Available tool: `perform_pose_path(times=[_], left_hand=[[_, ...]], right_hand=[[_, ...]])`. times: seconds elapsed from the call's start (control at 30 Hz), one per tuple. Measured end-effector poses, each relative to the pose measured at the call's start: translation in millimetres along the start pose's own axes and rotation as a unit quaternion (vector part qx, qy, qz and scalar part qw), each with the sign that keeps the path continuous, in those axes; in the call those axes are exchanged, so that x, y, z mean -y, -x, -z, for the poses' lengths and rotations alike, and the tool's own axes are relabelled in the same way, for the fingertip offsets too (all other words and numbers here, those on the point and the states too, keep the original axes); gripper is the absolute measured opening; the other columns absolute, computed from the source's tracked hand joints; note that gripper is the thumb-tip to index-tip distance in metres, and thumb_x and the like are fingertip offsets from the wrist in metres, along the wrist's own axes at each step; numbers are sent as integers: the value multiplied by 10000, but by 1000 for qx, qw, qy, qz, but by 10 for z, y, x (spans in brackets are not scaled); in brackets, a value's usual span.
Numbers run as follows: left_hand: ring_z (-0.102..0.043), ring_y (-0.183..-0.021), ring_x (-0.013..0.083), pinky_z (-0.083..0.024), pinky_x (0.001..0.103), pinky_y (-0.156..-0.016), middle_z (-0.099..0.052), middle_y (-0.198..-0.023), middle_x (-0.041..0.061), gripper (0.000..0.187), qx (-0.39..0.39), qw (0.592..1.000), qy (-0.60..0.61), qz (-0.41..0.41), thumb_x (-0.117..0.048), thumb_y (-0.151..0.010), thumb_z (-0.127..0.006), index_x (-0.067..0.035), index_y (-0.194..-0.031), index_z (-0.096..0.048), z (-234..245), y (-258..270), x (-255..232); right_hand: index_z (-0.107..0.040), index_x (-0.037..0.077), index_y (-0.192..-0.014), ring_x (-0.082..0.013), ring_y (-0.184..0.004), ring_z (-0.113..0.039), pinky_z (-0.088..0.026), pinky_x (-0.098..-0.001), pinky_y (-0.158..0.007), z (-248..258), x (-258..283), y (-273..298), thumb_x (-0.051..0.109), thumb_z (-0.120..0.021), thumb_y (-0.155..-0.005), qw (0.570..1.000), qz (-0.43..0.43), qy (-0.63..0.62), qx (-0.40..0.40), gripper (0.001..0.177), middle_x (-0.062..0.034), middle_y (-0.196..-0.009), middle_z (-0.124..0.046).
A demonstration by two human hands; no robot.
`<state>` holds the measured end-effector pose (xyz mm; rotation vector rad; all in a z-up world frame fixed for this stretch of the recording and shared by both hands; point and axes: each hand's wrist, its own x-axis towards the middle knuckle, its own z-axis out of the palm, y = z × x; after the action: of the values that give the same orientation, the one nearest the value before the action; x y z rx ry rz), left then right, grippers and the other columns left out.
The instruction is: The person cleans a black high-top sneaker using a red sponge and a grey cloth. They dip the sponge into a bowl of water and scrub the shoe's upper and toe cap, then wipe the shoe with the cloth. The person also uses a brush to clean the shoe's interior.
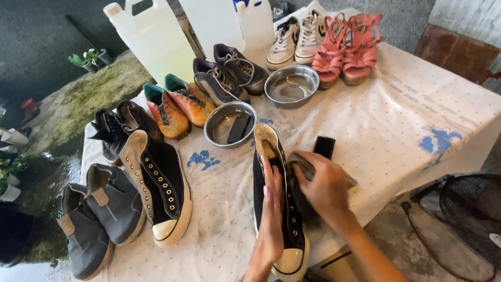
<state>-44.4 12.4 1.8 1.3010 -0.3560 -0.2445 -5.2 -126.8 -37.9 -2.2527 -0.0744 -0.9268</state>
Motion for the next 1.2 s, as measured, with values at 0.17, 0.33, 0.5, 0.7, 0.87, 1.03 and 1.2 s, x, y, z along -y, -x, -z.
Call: perform_pose_path(times=[0.17, 0.33, 0.5, 0.7, 0.87, 1.03, 1.2], left_hand=[[92, -1592, 309, 97, 551, -1214, 211, -1711, 6, 888, 55, 995, -88, 10, -755, -907, -165, -291, -1583, 177, 14, -64, -130], [230, -1577, 206, 107, 507, -1253, 257, -1700, 29, 860, 83, 987, -91, -99, -697, -1015, -213, -177, -1596, 149, 64, -73, -2], [223, -1577, 193, 118, 524, -1231, 241, -1710, -11, 894, 63, 992, -97, -42, -761, -943, -196, -248, -1600, 128, 60, -63, 0], [201, -1578, 253, 142, 547, -1215, 253, -1699, -20, 913, 58, 993, -107, 3, -794, -887, -139, -287, -1588, 154, 74, -77, 50], [193, -1572, 176, 70, 422, -1231, 249, -1703, 34, 952, 46, 986, -158, 2, -610, -961, -388, -207, -1589, 202, 3, -80, -127], [-226, -1181, 207, -233, 355, -1037, -282, -1522, 55, 901, -4, 974, -222, 44, -262, -1000, -500, -330, -1605, 164, 33, -120, -79], [-209, -689, 210, -224, 430, -1245, -508, -1327, -113, 805, -47, 964, -258, 49, -167, -1040, -404, -365, -1635, 101, 164, -106, 27]], right_hand=[[-711, 174, -1199, -246, -1060, -697, -567, -453, -905, -105, -114, 37, 202, -754, -836, 976, -74, 4, 203, 367, -46, -1120, -761], [-688, 101, -1213, -310, -1037, -729, -648, -357, -830, 219, 52, 224, -63, -645, -827, 977, 10, -39, 208, 422, -143, -1165, -732], [-609, 71, -1324, -293, -1053, -736, -694, -345, -808, 430, 215, 470, -35, -624, -863, 955, 21, 16, 297, 473, -141, -1293, -672], [-441, 136, -1498, -341, -1377, -425, -594, -520, -909, 614, 244, 819, 66, -584, -893, 885, 120, 168, 417, 625, -110, -1512, -466], [-730, 122, -1124, -151, -1047, -667, -612, -318, -591, 736, 324, 1002, 209, -583, -901, 957, 204, 92, 184, 281, -36, -1138, -741], [-721, 201, -1282, -177, -1123, -731, -556, -298, -1016, 1016, -52, 882, 180, -751, -848, 930, 90, -71, 349, 435, -18, -1240, -774], [-781, 282, -1232, -121, -1179, -792, -630, -322, -1000, 1219, 18, 527, 464, -630, -845, 929, -204, -118, 284, 453, 80, -1293, -807]])
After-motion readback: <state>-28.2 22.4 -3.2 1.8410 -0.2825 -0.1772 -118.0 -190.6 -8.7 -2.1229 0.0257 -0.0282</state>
